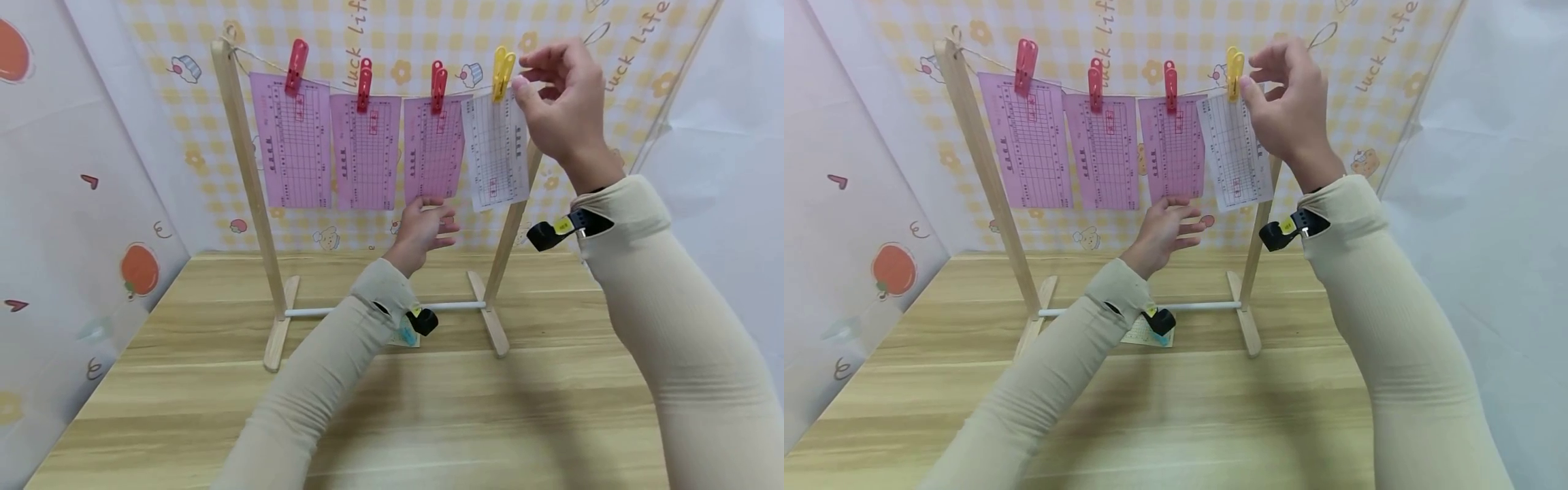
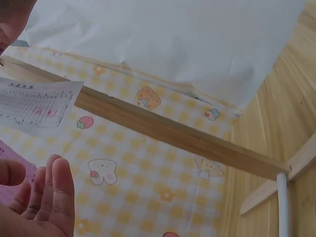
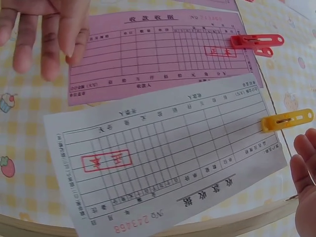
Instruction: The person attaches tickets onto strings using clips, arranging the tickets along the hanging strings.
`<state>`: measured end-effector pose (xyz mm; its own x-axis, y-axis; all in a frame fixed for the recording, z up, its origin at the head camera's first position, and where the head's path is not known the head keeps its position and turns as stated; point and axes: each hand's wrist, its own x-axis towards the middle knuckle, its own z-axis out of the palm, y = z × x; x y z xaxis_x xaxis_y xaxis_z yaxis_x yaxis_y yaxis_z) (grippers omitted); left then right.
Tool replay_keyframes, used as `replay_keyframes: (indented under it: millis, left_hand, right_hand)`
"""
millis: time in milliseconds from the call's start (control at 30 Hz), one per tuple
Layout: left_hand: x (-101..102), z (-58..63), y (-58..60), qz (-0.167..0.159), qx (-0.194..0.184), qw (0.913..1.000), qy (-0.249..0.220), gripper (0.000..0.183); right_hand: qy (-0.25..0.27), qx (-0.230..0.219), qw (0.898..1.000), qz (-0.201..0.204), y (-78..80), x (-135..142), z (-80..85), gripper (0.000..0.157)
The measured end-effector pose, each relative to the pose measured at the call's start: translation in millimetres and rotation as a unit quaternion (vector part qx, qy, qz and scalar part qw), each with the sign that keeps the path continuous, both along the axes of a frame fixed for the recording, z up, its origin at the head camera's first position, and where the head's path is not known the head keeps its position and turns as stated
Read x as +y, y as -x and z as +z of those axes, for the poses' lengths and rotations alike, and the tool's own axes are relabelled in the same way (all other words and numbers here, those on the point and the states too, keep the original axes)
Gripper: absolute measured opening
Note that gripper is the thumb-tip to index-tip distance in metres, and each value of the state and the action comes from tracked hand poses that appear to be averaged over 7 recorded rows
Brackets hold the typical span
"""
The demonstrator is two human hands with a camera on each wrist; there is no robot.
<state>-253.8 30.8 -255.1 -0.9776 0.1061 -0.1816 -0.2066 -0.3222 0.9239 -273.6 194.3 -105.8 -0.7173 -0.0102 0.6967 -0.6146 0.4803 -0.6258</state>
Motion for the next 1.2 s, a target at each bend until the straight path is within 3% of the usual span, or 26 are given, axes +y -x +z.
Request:
replay_keyframes:
  millis: [133, 367, 467, 567, 700, 1200]
  left_hand:
    - [-13, -3.2, -1.6, -0.006, 0.003, 0.9999, 0.016, 0.014]
    - [-37, -10.9, -6.6, -0.021, 0.006, 0.9986, 0.048, 0.023]
    - [-46, -12.2, -11.7, -0.033, 0.012, 0.9975, 0.061, 0.027]
    - [-54, -13.4, -17.2, -0.042, 0.023, 0.9962, 0.073, 0.029]
    - [-62, -16.4, -21.7, -0.051, 0.037, 0.9949, 0.078, 0.03]
    - [-88, -38.4, -30.4, -0.059, 0.029, 0.9896, 0.129, 0.032]
  right_hand:
    - [0.017, 0.0, 1.0, 0.018, -3.7, 0, -7.9, 0.028]
    - [0.09, -0.004, 0.991, 0.096, -13.4, 1, -27.8, 0.024]
    - [0.121, -0.009, 0.982, 0.143, -17.4, 1, -39.8, 0.021]
    - [0.161, -0.025, 0.966, 0.199, -20.6, 0, -53.1, 0.018]
    - [0.199, -0.057, 0.948, 0.243, -24.3, -2, -70.9, 0.025]
    - [0.221, -0.12, 0.933, 0.257, -29.2, -3, -122.0, 0.03]
